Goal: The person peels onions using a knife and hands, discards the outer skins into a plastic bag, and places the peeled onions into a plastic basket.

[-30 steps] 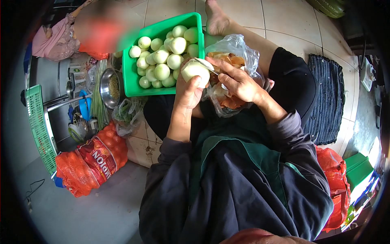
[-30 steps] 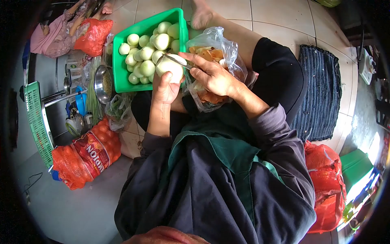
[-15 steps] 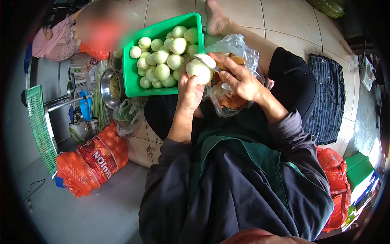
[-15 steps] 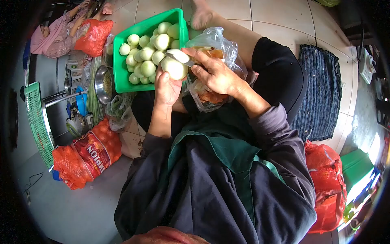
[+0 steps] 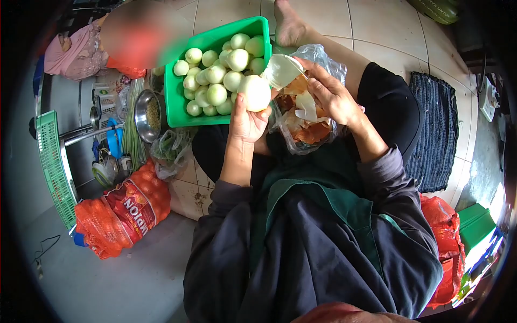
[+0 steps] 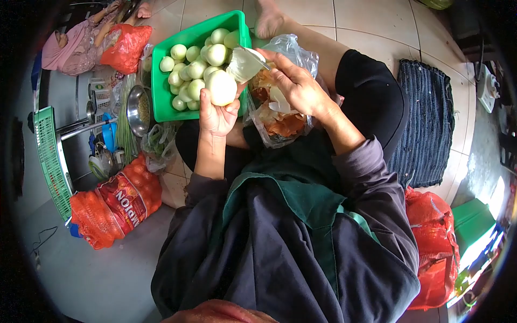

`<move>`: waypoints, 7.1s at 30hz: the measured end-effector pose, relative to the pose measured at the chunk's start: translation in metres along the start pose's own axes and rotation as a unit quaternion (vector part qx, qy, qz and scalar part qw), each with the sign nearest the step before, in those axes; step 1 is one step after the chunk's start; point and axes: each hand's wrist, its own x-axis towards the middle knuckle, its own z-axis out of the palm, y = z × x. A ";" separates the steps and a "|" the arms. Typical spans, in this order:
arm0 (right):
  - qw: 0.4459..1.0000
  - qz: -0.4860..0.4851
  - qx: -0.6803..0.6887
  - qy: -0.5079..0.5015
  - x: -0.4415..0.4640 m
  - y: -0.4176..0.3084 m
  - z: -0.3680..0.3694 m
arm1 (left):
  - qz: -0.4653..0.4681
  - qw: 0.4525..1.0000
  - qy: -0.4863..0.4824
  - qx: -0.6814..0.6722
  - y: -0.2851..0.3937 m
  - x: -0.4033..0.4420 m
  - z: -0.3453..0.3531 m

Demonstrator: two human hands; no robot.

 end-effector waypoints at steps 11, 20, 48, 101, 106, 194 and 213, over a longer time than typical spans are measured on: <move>0.992 0.096 0.045 -0.068 -0.003 -0.014 -0.024 | 0.035 0.998 0.057 0.019 0.004 0.006 -0.007; 0.986 0.031 -0.023 -0.162 -0.007 -0.015 -0.023 | 0.089 0.993 0.006 0.075 0.010 0.007 -0.011; 0.995 0.036 0.057 -0.068 -0.001 0.002 -0.004 | -0.009 0.999 0.010 -0.049 0.008 0.001 0.013; 0.966 -0.185 -0.142 -0.106 -0.006 0.000 0.021 | -0.069 0.995 0.063 -0.031 -0.007 0.001 0.037; 0.955 -0.214 -0.195 -0.067 -0.003 0.009 0.021 | -0.097 0.989 -0.036 -0.109 -0.011 0.004 0.006; 0.997 0.071 -0.027 -0.002 0.002 0.010 0.008 | -0.056 0.998 -0.030 -0.015 0.002 0.000 0.012; 0.987 -0.125 -0.073 -0.069 -0.002 0.010 0.011 | 0.008 0.998 0.066 -0.023 0.023 0.004 -0.014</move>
